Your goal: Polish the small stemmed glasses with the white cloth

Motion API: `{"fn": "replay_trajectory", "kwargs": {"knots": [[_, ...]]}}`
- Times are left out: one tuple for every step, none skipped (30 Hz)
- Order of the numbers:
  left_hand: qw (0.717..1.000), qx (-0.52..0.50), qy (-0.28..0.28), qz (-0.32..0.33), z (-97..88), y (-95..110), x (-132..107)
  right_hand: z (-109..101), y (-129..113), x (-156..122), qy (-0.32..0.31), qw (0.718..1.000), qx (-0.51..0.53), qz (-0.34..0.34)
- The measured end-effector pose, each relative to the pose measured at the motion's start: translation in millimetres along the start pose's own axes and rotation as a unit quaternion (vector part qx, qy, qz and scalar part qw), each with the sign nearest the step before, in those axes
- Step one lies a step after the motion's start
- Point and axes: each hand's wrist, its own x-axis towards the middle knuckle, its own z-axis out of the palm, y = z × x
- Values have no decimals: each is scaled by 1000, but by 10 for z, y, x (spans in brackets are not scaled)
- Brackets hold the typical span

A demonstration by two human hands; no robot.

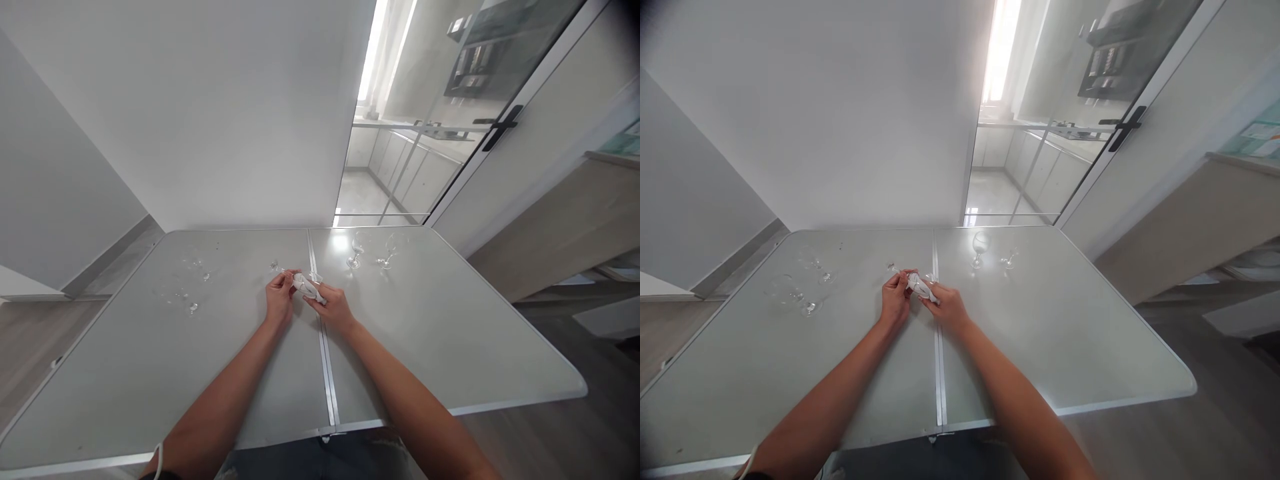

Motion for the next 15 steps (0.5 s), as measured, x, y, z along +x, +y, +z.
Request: {"fn": "replay_trajectory", "kwargs": {"knots": [[1000, -9, 0, 3, 7, 2, -1, 12, -10, 5, 10, 998, 45, 29], [1000, -20, -4, 7, 18, 8, -6, 22, -16, 11, 27, 992, 101, 68], [999, -31, -12, 11, 34, 17, -15, 29, -15, 19, 46, 978, 167, 115], [999, -40, -28, 13, 53, 29, -28, 32, -10, 29, 59, 955, 237, 169], [998, -44, -49, 13, 73, 42, -43, 31, 1, 40, 64, 925, 304, 220], [996, -45, -73, 10, 92, 55, -58, 24, 13, 52, 61, 893, 361, 262], [995, -42, -94, 6, 108, 64, -71, 15, 23, 63, 52, 866, 403, 291], [993, -39, -111, 3, 118, 70, -79, 5, 28, 71, 39, 848, 431, 307], [992, -38, -120, 3, 122, 72, -81, -4, 27, 77, 30, 837, 448, 313], [992, -40, -121, 5, 118, 68, -77, -9, 18, 80, 29, 831, 460, 312], [992, -43, -115, 8, 108, 61, -67, -7, 3, 79, 30, 826, 469, 311], [994, -45, -104, 8, 93, 51, -52, 1, -17, 75, 30, 822, 477, 311], [995, -46, -90, 7, 75, 41, -36, 14, -37, 69, 27, 819, 481, 312], [996, -45, -77, 6, 57, 32, -20, 29, -54, 63, 21, 819, 480, 313], [997, -43, -65, 5, 41, 25, -6, 43, -67, 58, 11, 824, 473, 311]]}}
